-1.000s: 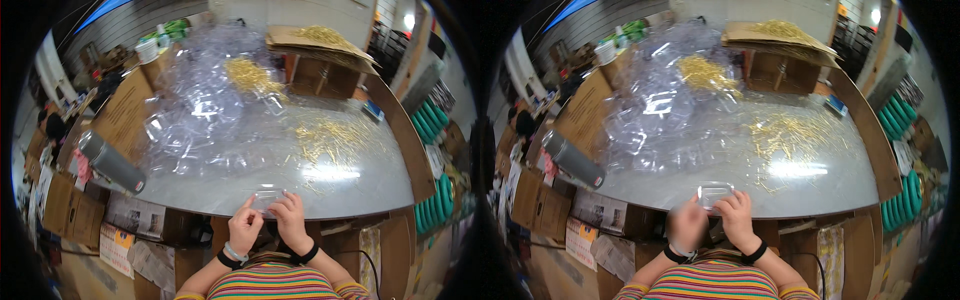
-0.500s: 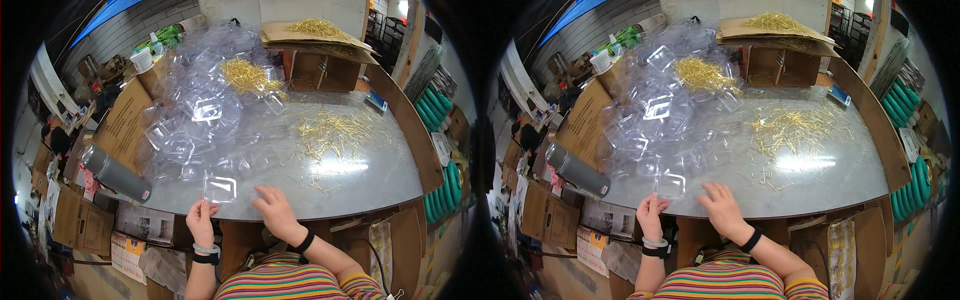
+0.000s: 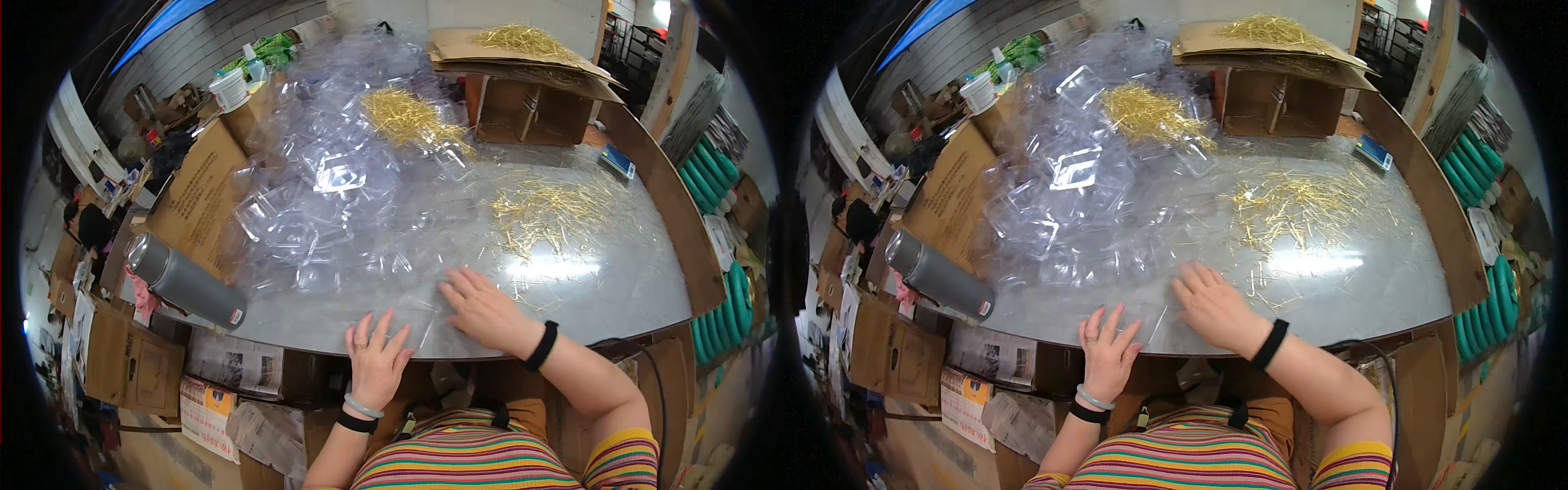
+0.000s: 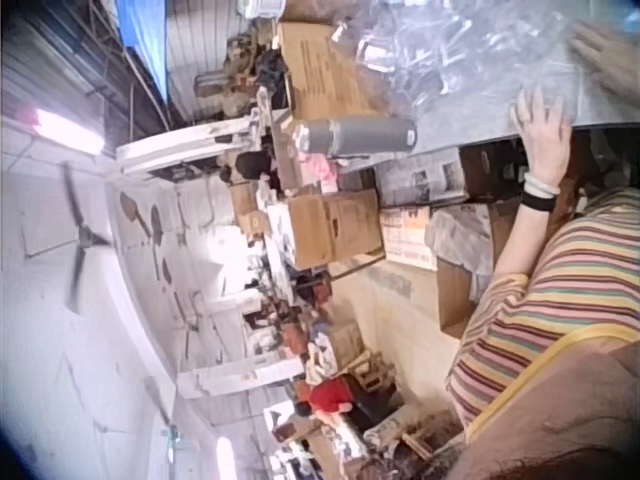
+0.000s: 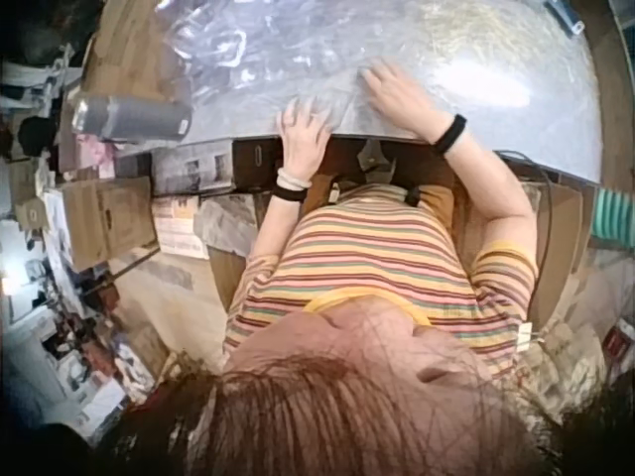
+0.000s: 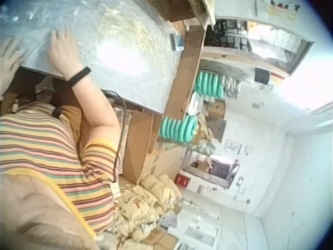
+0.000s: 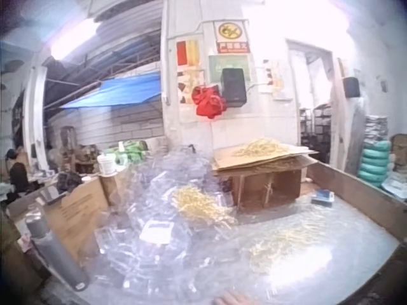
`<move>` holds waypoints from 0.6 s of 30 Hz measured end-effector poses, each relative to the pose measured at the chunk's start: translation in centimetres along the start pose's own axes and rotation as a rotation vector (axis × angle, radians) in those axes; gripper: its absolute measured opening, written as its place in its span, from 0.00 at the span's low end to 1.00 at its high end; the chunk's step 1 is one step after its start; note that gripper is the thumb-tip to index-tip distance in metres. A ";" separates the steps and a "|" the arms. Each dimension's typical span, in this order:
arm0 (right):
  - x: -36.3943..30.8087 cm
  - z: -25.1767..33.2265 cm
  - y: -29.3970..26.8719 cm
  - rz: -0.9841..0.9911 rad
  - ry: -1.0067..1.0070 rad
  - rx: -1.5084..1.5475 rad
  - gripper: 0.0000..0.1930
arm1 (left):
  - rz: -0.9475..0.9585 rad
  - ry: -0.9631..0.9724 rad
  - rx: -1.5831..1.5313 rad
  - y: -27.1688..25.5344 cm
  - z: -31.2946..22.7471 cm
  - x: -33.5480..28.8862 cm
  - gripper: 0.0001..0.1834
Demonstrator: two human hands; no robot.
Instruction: Organizing and bundling thin gold-colored metal ties on a workstation.
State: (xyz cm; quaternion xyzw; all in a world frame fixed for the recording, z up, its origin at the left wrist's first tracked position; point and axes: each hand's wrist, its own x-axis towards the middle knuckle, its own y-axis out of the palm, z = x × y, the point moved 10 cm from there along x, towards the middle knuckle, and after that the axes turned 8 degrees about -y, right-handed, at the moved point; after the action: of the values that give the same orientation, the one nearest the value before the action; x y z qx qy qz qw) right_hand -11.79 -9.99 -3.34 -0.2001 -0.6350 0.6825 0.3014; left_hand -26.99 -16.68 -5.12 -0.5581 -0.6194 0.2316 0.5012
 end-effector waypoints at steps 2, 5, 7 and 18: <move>0.4 -0.8 1.5 -0.016 -0.108 -0.058 0.32 | 0.020 -0.003 0.010 0.1 -0.8 0.6 0.20; -1.6 -3.2 2.1 0.031 -0.121 -0.152 0.34 | 0.028 -0.003 0.013 -0.1 -0.6 0.7 0.23; -4.2 -5.1 2.0 0.080 -0.086 -0.122 0.34 | 0.040 0.033 -0.003 0.2 0.0 0.8 0.26; -5.4 -13.3 0.2 -0.092 0.137 -0.150 0.33 | -0.073 0.056 0.038 -0.8 -0.8 2.6 0.24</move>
State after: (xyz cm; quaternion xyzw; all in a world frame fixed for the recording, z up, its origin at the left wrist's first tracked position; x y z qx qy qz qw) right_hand 0.95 -3.67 -5.67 -0.2388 -0.6708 0.6033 0.3592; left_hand -26.36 -14.69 -3.16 -0.5318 -0.6204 0.2092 0.5371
